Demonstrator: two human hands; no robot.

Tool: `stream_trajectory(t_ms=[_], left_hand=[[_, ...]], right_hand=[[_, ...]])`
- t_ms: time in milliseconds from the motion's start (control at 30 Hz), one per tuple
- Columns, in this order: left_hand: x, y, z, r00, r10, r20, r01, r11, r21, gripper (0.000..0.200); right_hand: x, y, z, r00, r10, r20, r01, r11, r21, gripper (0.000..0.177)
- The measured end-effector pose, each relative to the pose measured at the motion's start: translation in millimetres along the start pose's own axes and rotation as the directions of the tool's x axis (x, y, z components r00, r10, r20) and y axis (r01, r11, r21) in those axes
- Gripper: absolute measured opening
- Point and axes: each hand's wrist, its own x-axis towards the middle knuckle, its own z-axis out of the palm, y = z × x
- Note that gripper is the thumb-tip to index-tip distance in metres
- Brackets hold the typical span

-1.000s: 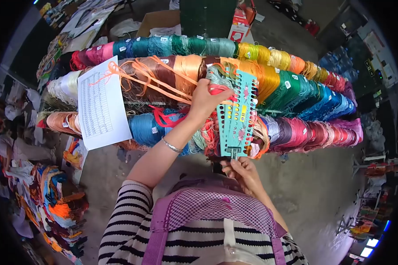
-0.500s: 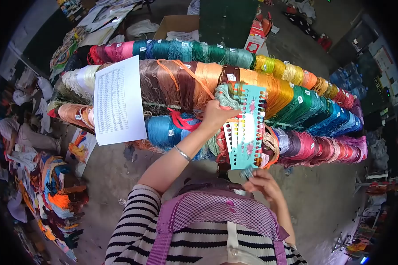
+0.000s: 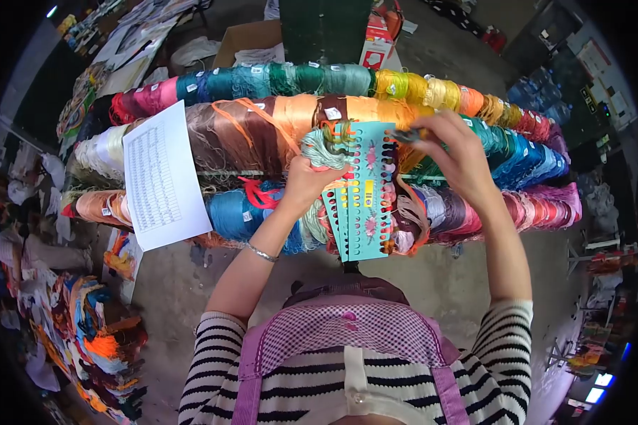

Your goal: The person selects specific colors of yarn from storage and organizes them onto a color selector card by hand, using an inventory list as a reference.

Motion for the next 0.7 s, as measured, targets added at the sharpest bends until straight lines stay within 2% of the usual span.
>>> stream_trajectory(t_ms=[33,67,133,167,233,267,333,367,400,467,500,533,567,600,667,700], left_hand=[[-0.7,1.7,1.1,1.0,0.017,-0.005,-0.017,0.999,0.039,0.026],[-0.8,3.9,2.6,1.0,0.014,-0.005,-0.013,0.999,0.043,0.026],[-2.0,7.3,4.4,0.999,0.047,-0.016,-0.045,0.994,0.1,0.027],[-2.0,7.3,5.1,0.999,0.041,-0.02,-0.039,0.994,0.103,0.027],[-1.1,7.0,5.9,0.996,0.09,-0.003,-0.09,0.99,0.107,0.029],[-1.3,8.2,6.1,0.996,0.085,-0.009,-0.084,0.99,0.111,0.029],[-1.9,11.7,7.1,0.994,0.107,0.027,-0.109,0.985,0.136,0.032],[-1.5,12.7,7.7,0.994,0.102,0.046,-0.105,0.99,0.091,0.033],[-0.7,13.1,7.2,0.995,0.094,0.041,-0.097,0.991,0.088,0.033],[0.9,10.2,4.8,0.997,0.079,0.008,-0.079,0.991,0.112,0.032],[1.5,6.9,-0.1,1.0,-0.007,-0.004,0.007,0.989,0.145,0.033],[2.2,10.5,0.5,0.989,-0.149,0.011,0.149,0.988,-0.049,0.031],[0.9,16.4,0.8,0.979,-0.204,0.015,0.203,0.967,-0.155,0.03],[0.7,21.3,0.7,0.968,-0.25,0.025,0.248,0.934,-0.257,0.029],[-0.8,23.1,-0.5,0.965,-0.262,0.028,0.257,0.91,-0.324,0.029],[-0.9,24.7,-0.9,0.962,-0.27,0.037,0.264,0.887,-0.38,0.029]], right_hand=[[14.8,2.0,3.5,0.998,-0.062,0.008,0.062,0.995,-0.073,0.025],[28.1,5.7,7.1,0.998,-0.059,0.006,0.059,0.996,-0.069,0.025],[50.7,13.1,14.3,0.954,-0.289,0.083,0.297,0.949,-0.107,0.023],[60.2,16.2,17.1,0.954,-0.288,0.083,0.295,0.95,-0.099,0.023],[76.9,20.3,21.5,0.91,-0.319,0.264,0.358,0.927,-0.115,0.02],[84.2,19.5,22.7,0.909,-0.321,0.265,0.359,0.927,-0.106,0.02],[97.1,17.2,24.7,0.803,-0.323,0.5,0.387,0.922,-0.026,0.021],[102.5,19.3,27.3,0.755,-0.305,0.58,0.343,0.938,0.047,0.022],[105.7,22.8,28.9,0.751,-0.305,0.585,0.339,0.939,0.054,0.022],[104.9,29.6,32.7,0.821,-0.391,0.417,0.382,0.918,0.109,0.02],[95.8,37.1,39.8,0.872,-0.483,0.084,0.484,0.875,0.001,0.023],[82.4,28.3,33.2,0.874,-0.475,0.1,0.476,0.879,0.017,0.023],[64.7,14.7,18.7,0.969,-0.132,0.207,0.158,0.981,-0.116,0.026],[46.5,0.7,6.7,0.939,0.231,0.253,-0.157,0.947,-0.282,0.029],[-10.4,-7.2,19.7,0.824,0.434,0.365,-0.416,0.9,-0.132,0.035],[-35.2,-5.2,34.1,0.786,0.468,0.404,-0.456,0.88,-0.132,0.031]])
